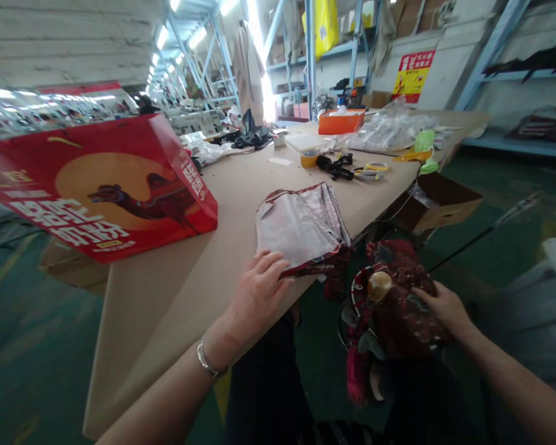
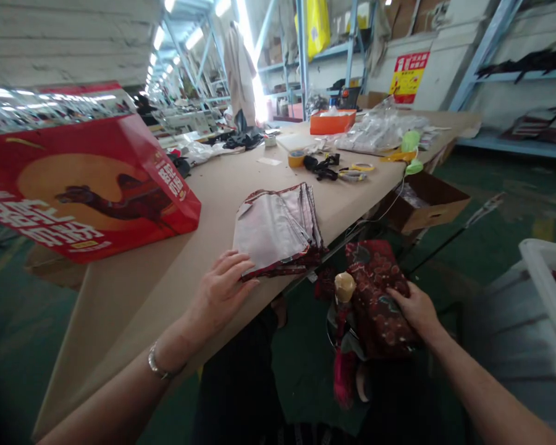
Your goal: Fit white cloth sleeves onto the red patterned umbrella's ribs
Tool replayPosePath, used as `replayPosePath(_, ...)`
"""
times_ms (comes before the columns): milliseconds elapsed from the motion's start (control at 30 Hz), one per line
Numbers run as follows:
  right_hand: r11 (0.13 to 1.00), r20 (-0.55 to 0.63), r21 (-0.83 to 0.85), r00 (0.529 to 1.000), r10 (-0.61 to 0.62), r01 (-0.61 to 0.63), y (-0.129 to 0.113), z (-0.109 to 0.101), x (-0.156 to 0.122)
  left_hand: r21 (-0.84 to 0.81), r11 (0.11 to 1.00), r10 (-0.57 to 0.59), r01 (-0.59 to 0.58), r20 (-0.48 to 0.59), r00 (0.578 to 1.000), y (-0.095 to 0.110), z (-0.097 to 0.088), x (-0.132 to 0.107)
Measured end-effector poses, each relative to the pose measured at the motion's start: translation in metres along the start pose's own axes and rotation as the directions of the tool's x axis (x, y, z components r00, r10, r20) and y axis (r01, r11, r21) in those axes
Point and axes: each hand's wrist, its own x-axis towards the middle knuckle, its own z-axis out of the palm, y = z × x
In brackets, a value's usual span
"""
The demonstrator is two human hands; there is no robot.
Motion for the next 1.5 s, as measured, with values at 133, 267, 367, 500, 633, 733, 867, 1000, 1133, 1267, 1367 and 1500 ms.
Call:
replayPosePath(133, 0.975, 0.023, -0.146, 0.984, 0.175, -0.170, 0.033, 0.040, -0.015, 0.141, 0.990, 0.004, -0.017, 0.092, 0.996, 0.003, 0.008, 0.004)
replayPosePath(267, 0.991, -0.128, 0.113, 0.990, -0.061, 0.075, -0.025, 0.023, -0.013, 0.155, 0.988, -0.023, -0.001, 0.156, 0.987, -0.004, 0.007, 0.013)
replayPosePath(367, 0.902, -0.252, 0.205, 0.911, -0.327, 0.380, -0.118, -0.011, -0.024, 0.103, 0.992, -0.095, 0.077, 0.186, 0.978, -0.010, 0.000, 0.020)
replayPosePath(500, 0.610, -0.036, 0.101, 0.616, -0.787, 0.786, -0.244, -0.026, -0.052, -0.018, 0.980, -0.192, 0.196, 0.150, 0.970, -0.015, -0.008, 0.034)
replayPosePath(633, 0.426, 0.280, -0.124, 0.443, -0.851, 0.896, -0.318, 0.011, -0.052, -0.109, 0.969, -0.208, 0.220, 0.108, 0.972, -0.016, -0.012, 0.044)
replayPosePath(733, 0.403, 0.405, -0.304, 0.500, -0.765, 0.863, -0.338, 0.034, -0.030, -0.105, 0.970, -0.214, 0.220, 0.061, 0.975, -0.017, -0.017, 0.045)
replayPosePath(867, 0.586, 0.353, -0.388, 0.702, -0.619, 0.712, -0.341, 0.029, -0.001, -0.012, 0.957, -0.289, 0.289, 0.002, 0.957, -0.023, -0.020, 0.040)
replayPosePath(1000, 0.709, 0.125, -0.080, 0.712, -0.691, 0.701, -0.328, 0.021, -0.008, -0.315, 0.799, -0.556, 0.512, -0.061, 0.829, -0.021, -0.020, 0.038)
replayPosePath(1133, 0.712, 0.215, -0.019, 0.698, -0.683, 0.702, -0.294, 0.030, -0.047, -0.908, 0.171, -0.783, 0.382, 0.110, 0.612, 0.010, -0.031, 0.041)
replayPosePath(1267, 0.793, 0.313, 0.216, 0.729, -0.609, 0.570, -0.247, 0.030, -0.090, -0.910, -0.291, -0.711, 0.296, 0.413, 0.570, 0.054, -0.038, 0.030)
replayPosePath(1367, 0.696, 0.293, 0.704, 0.836, -0.464, 0.139, -0.217, 0.020, -0.117, -0.854, -0.318, -0.620, 0.412, 0.516, 0.591, 0.079, -0.024, 0.011)
replayPosePath(1500, 0.212, 0.581, 0.809, 0.799, -0.153, -0.548, -0.193, -0.001, -0.146, -0.679, -0.224, -0.315, 0.699, 0.729, 0.608, 0.102, 0.000, -0.010)
